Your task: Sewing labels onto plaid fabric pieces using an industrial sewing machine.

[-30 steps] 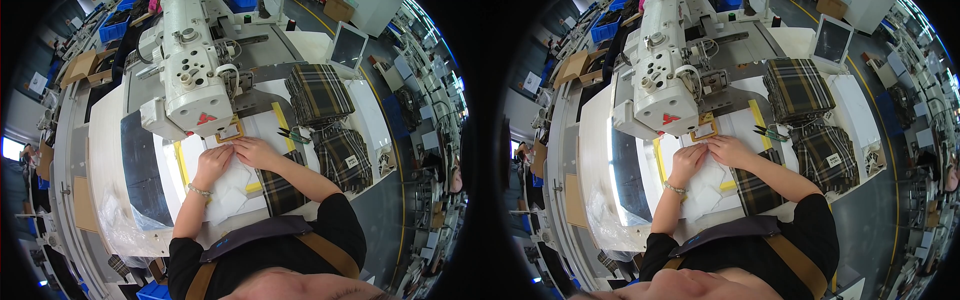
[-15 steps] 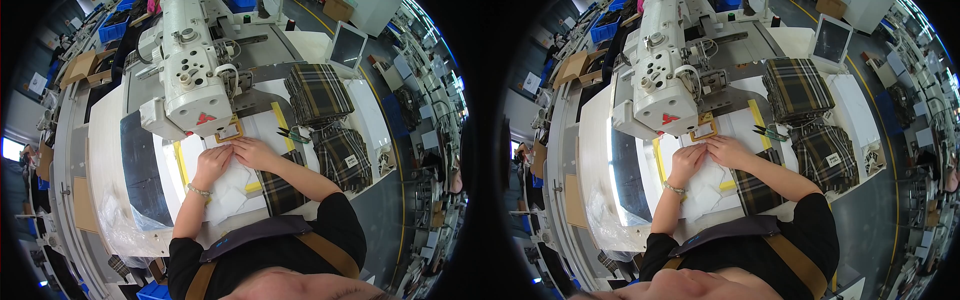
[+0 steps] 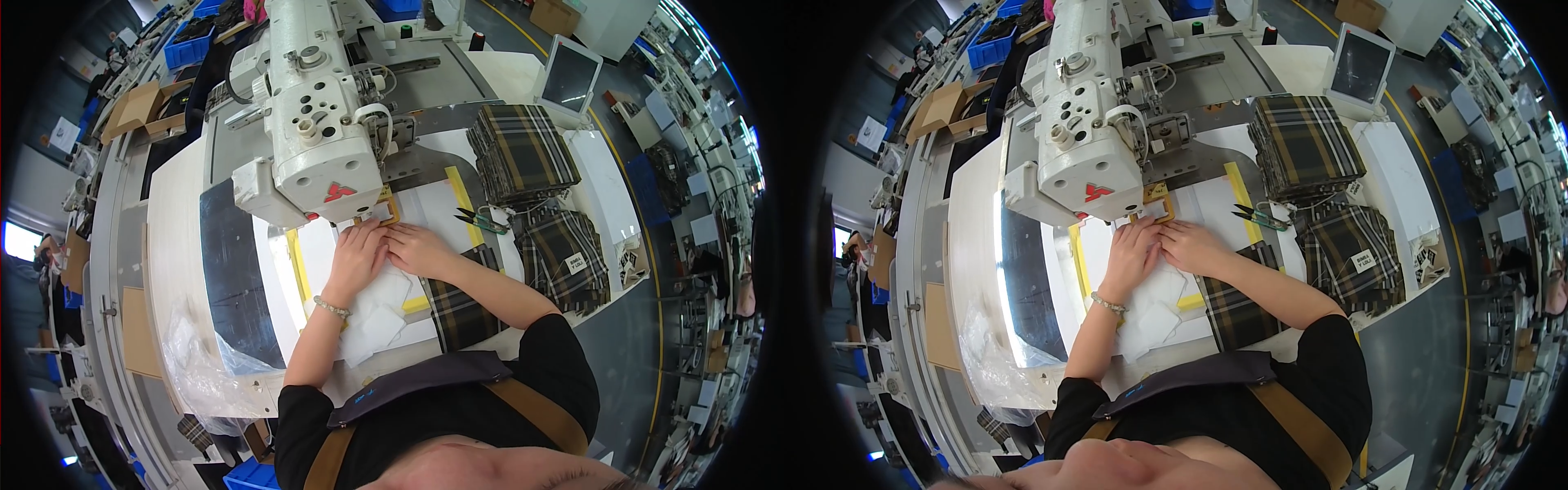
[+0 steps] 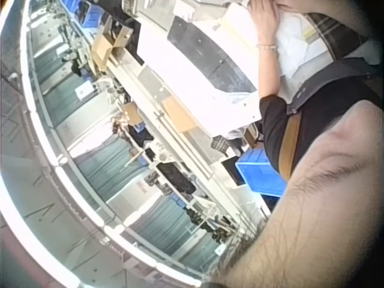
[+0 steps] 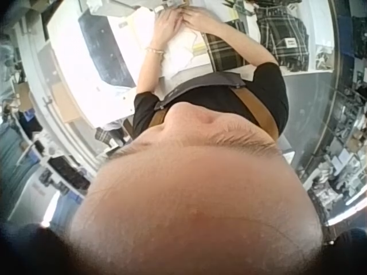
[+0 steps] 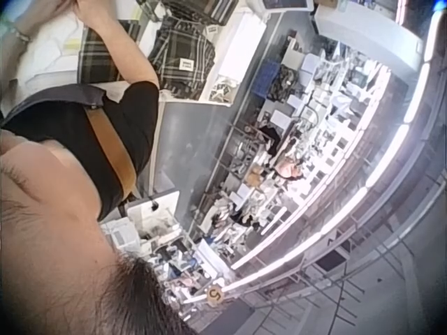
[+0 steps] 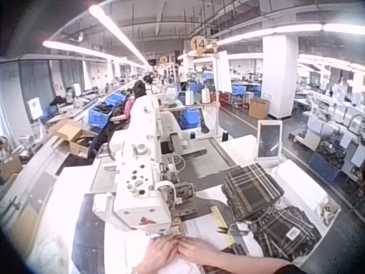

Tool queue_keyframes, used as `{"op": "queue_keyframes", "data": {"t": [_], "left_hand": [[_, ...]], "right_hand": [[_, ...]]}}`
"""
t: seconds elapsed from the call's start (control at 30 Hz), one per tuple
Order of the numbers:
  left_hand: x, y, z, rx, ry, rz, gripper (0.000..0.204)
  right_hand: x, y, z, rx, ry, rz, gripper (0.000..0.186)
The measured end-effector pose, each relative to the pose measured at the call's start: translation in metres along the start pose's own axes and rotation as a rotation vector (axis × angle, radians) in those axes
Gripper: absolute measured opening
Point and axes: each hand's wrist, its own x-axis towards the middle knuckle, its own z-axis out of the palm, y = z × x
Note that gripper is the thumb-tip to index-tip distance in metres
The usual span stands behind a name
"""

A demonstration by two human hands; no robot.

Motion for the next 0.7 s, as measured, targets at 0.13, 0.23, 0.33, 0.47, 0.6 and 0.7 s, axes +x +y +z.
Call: {"op": "queue_keyframes", "data": {"t": [0.13,0.23,0.33,0.47,0.6,0.7], "left_hand": [[0.003,0.003,0.001,-0.016,-0.017,-0.006,0.037],[0.005,0.003,0.002,-0.022,-0.035,0.002,0.043],[0.007,0.001,0.006,0.006,-0.052,0.005,0.046],[0.013,0.001,0.007,0.013,-0.026,0.022,0.047],[0.020,0.003,0.002,-0.019,-0.067,-0.013,0.046],[0.022,0.003,0.002,0.009,-0.119,-0.035,0.047]], "right_hand": [[-0.001,-0.001,0.001,0.004,0.024,0.007,0.027],[-0.001,-0.002,0.001,0.000,0.027,-0.004,0.027],[0.000,-0.002,0.001,0.026,0.036,0.010,0.027],[-0.001,0.002,0.005,-0.008,0.040,-0.004,0.028],[0.001,0.002,0.004,0.001,0.050,-0.015,0.030],[0.002,0.003,0.004,0.024,0.027,-0.025,0.028]]}}
